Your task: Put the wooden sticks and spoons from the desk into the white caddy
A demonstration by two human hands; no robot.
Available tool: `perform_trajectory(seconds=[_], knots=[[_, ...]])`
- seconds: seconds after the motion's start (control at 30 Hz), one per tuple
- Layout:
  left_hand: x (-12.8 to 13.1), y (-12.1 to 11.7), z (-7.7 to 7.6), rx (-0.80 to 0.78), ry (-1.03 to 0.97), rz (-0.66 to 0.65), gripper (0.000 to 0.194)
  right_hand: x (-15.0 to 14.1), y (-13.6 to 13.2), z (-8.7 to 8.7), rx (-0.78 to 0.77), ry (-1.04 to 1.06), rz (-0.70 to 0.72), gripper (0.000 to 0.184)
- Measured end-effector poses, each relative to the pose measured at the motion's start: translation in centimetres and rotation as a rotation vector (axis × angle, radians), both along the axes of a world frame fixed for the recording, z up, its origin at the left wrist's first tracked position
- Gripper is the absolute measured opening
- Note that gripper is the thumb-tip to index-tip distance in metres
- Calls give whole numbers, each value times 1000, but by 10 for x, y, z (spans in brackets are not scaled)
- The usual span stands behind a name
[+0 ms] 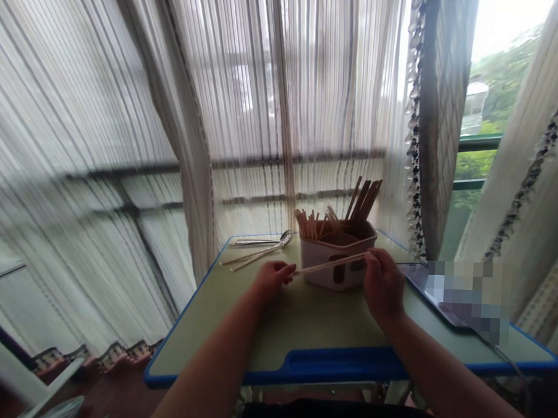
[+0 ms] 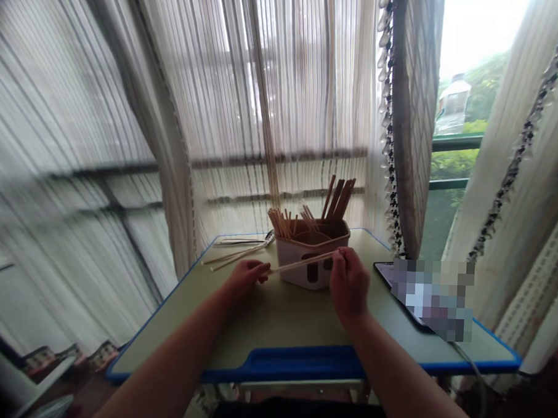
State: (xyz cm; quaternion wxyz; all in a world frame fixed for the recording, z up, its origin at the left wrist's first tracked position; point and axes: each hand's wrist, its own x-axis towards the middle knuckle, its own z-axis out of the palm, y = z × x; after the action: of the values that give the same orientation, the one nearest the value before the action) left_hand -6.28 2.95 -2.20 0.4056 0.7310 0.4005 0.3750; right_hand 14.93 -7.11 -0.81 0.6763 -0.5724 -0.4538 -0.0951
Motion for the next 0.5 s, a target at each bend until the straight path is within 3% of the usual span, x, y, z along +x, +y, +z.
perform_trajectory(seconds=[0.13, 0.3, 0.5], knots=[[2, -2, 2, -112, -115, -105, 33, 5, 3, 1, 66, 40, -24, 20], [1, 1, 2, -206, -280, -86, 24, 8, 4, 1, 104, 79, -28, 18], [-1, 0, 5, -267, -349, -94, 28, 9, 3, 2, 95, 129, -37, 20]])
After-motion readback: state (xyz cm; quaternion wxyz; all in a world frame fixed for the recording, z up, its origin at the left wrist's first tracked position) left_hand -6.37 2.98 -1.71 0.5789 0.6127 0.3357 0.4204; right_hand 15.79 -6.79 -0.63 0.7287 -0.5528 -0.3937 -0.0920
